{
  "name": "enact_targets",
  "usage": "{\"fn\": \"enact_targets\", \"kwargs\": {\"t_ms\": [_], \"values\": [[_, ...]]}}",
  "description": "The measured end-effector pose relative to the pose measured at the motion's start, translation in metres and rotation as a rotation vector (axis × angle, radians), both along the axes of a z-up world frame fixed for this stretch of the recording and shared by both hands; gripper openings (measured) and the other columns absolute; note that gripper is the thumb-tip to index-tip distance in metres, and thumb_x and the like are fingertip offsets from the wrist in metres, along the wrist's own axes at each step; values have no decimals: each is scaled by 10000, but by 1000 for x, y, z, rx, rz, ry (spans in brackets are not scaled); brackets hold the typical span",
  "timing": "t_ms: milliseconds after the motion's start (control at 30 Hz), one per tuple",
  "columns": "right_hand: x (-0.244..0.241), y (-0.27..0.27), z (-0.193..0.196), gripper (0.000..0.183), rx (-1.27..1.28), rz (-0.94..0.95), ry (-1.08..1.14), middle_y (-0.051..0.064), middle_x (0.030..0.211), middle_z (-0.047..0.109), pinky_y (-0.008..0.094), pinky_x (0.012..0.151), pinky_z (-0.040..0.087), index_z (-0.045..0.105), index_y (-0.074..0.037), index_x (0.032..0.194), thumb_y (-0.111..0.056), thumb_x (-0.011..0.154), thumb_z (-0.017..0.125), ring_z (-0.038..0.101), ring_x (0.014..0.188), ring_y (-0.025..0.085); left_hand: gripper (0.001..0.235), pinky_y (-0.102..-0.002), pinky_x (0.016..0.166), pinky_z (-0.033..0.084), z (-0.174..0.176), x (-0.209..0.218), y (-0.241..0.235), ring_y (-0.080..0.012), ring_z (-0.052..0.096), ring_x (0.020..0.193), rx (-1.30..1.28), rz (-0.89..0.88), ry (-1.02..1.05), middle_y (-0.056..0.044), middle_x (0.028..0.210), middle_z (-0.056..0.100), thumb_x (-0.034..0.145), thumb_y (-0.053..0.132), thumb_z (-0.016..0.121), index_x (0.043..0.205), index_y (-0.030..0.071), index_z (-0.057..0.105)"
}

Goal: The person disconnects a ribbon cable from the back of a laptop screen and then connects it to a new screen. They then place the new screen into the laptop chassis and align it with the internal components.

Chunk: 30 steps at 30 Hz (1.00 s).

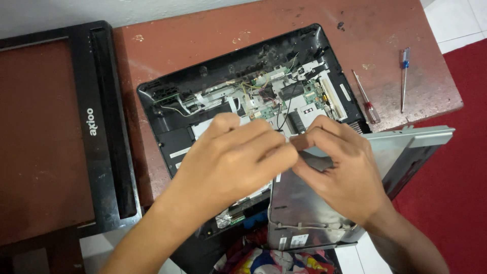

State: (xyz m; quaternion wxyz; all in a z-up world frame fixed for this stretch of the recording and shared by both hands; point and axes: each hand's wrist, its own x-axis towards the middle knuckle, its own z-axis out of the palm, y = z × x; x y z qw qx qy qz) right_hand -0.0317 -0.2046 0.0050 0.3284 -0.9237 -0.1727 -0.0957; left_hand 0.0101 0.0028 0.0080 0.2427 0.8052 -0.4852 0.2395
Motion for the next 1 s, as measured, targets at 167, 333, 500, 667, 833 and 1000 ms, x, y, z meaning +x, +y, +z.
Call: {"fn": "enact_targets", "kwargs": {"t_ms": [167,333,500,667,833,1000], "values": [[0,2,0,82,24,-17,-13,48,845,658,315,658,465,692,-54,871,-25,869,769,630,695,175,202,-378,798,286,-9,-3,3,-221,541,772,-116,-39,410,-34,930,616,992,-103,538,1001,88,472],[0,3,2,86,41,-31,9,49,847,666,293,673,474,692,-54,879,-15,878,769,637,712,165,145,-386,794,313,-13,-2,-1,-271,539,738,-63,6,454,-55,789,544,1021,68,612,1000,107,474],[-2,6,8,80,40,-89,68,6,792,610,239,370,254,727,-98,880,-22,881,752,449,545,91,192,-390,772,303,-8,-1,-5,-272,527,727,-85,-16,447,-47,771,543,1024,26,580,953,95,416],[-2,6,9,65,30,-75,60,8,776,584,247,393,229,732,-93,872,-33,895,734,342,492,104,179,-382,788,311,-10,-2,-4,-296,542,719,-79,-11,495,-67,774,545,993,20,577,968,100,419],[3,-4,4,122,44,17,60,44,866,659,299,639,451,754,-83,1026,-54,929,684,616,715,166,231,-333,1049,256,-31,-8,6,-94,675,954,-261,86,844,106,985,630,1002,276,661,1185,194,547],[14,-12,3,199,14,-33,218,42,895,641,292,519,382,758,-108,1105,-80,941,648,566,689,161,235,-345,1004,314,-63,-23,2,-140,706,1037,-401,189,893,37,1056,741,1031,271,568,1234,186,653]]}}
